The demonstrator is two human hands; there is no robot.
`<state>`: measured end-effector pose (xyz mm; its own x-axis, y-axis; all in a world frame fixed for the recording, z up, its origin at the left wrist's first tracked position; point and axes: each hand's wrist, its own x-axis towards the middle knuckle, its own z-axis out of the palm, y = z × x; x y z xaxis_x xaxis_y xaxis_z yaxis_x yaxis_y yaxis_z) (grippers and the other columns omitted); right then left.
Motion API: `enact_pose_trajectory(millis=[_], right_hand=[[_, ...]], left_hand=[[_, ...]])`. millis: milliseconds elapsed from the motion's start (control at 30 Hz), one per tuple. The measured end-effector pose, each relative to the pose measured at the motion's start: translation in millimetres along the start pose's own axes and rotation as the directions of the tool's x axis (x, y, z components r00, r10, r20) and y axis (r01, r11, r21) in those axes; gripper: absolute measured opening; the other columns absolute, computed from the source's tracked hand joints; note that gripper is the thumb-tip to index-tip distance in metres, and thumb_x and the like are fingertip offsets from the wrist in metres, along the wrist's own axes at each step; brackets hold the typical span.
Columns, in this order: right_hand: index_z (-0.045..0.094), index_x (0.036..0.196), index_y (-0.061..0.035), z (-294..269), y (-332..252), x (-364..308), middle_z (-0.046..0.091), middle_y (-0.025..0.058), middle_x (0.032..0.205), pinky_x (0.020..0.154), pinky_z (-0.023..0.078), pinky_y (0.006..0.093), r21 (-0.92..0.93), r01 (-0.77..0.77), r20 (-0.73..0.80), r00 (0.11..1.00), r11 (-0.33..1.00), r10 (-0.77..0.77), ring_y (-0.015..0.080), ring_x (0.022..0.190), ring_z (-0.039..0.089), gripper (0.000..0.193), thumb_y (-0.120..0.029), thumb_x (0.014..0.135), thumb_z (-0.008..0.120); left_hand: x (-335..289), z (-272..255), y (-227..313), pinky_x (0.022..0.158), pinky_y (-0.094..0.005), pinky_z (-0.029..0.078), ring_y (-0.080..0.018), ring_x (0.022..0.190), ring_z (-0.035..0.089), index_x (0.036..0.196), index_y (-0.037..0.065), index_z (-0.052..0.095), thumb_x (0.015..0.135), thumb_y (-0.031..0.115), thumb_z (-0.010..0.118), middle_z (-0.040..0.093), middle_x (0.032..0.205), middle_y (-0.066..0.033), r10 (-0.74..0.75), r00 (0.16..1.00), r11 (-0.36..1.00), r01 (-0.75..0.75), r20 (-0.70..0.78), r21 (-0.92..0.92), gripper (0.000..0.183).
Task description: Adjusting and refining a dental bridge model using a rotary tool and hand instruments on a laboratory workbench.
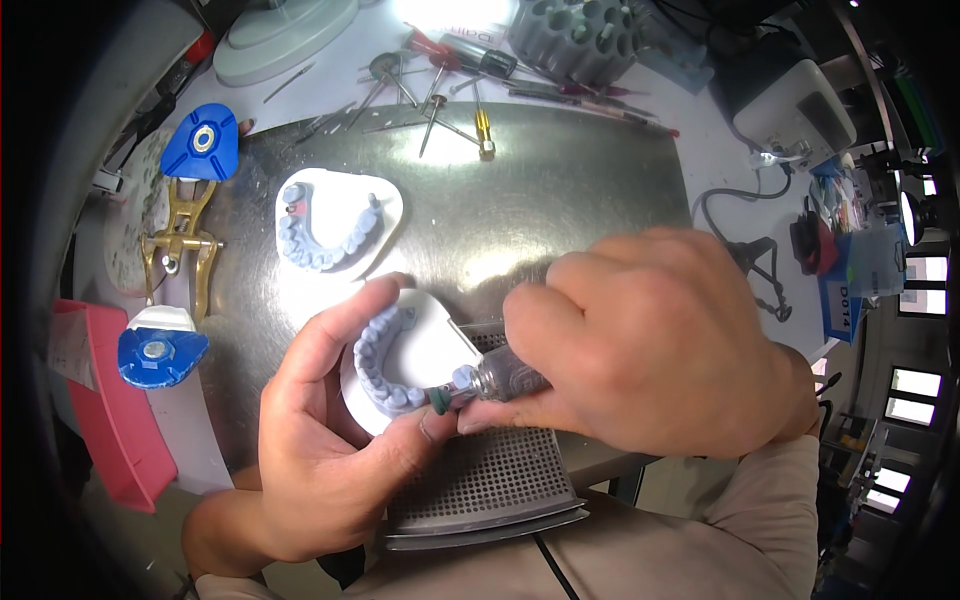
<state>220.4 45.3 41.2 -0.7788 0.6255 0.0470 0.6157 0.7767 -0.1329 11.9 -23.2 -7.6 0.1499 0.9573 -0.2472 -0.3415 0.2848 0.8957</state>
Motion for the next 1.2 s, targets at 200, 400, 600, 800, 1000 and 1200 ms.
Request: enact_pose_trajectory(millis=[200, 400, 600, 800, 1000, 1200], right_hand=[[0.049, 0.058, -0.0098, -11, 6, 2, 0.045, 0.0023, 0.052, 0.043, 0.037, 0.0345, 0.084, -0.018, -0.054, 0.998, 0.996, 0.023, 0.0205, 0.045, 0.049, 0.056, -0.055, 0.065, 0.08], [0.061, 0.071, -0.0042, -21, 35, -17, 0.059, 0.0114, 0.064, 0.06, 0.045, 0.0459, 0.1, -0.37, 0.096, 0.928, 0.924, 0.361, 0.0347, 0.065, 0.06, 0.053, -0.056, 0.077, 0.072], [0.064, 0.08, -0.0024, 4, 69, -53, 0.062, 0.0138, 0.075, 0.067, 0.047, 0.0444, 0.072, -0.545, 0.144, 0.834, 0.835, 0.532, 0.0344, 0.073, 0.061, 0.039, -0.039, 0.078, 0.076], [0.066, 0.09, -0.0031, 4, 69, -65, 0.062, 0.0106, 0.087, 0.077, 0.049, 0.0403, 0.081, -0.474, 0.009, 0.88, 0.877, 0.475, 0.0309, 0.085, 0.062, 0.034, -0.034, 0.078, 0.075], [0.067, 0.091, -0.0038, -10, 47, -38, 0.065, 0.0091, 0.091, 0.071, 0.049, 0.0357, 0.228, -0.252, -0.189, 0.936, 0.94, 0.297, 0.0282, 0.084, 0.062, 0.024, -0.016, 0.075, 0.079], [0.068, 0.093, -0.0046, -20, 8, 17, 0.065, 0.009, 0.085, 0.069, 0.049, 0.0385, 0.428, 0.179, -0.306, 0.951, 0.886, -0.044, 0.0296, 0.079, 0.062, 0.023, -0.025, 0.083, 0.072]], left_hand=[[-5, 1, -5, 0.109, -0.0367, 0.039, -0.0229, 0.13, 0.047, 0.143, -0.008, 0.035, 0.078, -0.009, 0.074, 0.043, 0.143, -0.0195, 0.112, 0.994, 0.993, -0.112, -0.002, -0.027, 0.076], [-6, -6, -12, 0.114, -0.0415, 0.032, -0.0288, 0.141, 0.035, 0.142, -0.002, 0.038, 0.076, -0.013, 0.071, 0.03, 0.153, -0.0253, 0.328, 0.943, 0.945, -0.328, 0.052, -0.005, 0.075], [-6, -10, -16, 0.113, -0.0408, 0.034, -0.0286, 0.141, 0.035, 0.142, -0.002, 0.038, 0.077, -0.013, 0.07, 0.027, 0.154, -0.0258, 0.467, 0.873, 0.881, -0.473, 0.141, 0.004, 0.073], [-7, -8, -12, 0.112, -0.0412, 0.035, -0.0285, 0.14, 0.037, 0.142, -0.001, 0.038, 0.079, -0.012, 0.069, 0.029, 0.154, -0.0248, 0.455, 0.881, 0.888, -0.46, 0.131, 0.011, 0.071], [-14, -9, 2, 0.111, -0.0383, 0.036, -0.024, 0.135, 0.041, 0.144, -0.003, 0.036, 0.083, -0.006, 0.07, 0.034, 0.151, -0.0205, 0.313, 0.944, 0.949, -0.305, 0.109, -0.084, 0.07], [-33, -9, 24, 0.104, -0.0356, 0.043, -0.0208, 0.124, 0.051, 0.143, -0.004, 0.036, 0.083, -0.005, 0.071, 0.045, 0.141, -0.0158, 0.231, 0.972, 0.967, -0.224, 0.048, -0.126, 0.07]])
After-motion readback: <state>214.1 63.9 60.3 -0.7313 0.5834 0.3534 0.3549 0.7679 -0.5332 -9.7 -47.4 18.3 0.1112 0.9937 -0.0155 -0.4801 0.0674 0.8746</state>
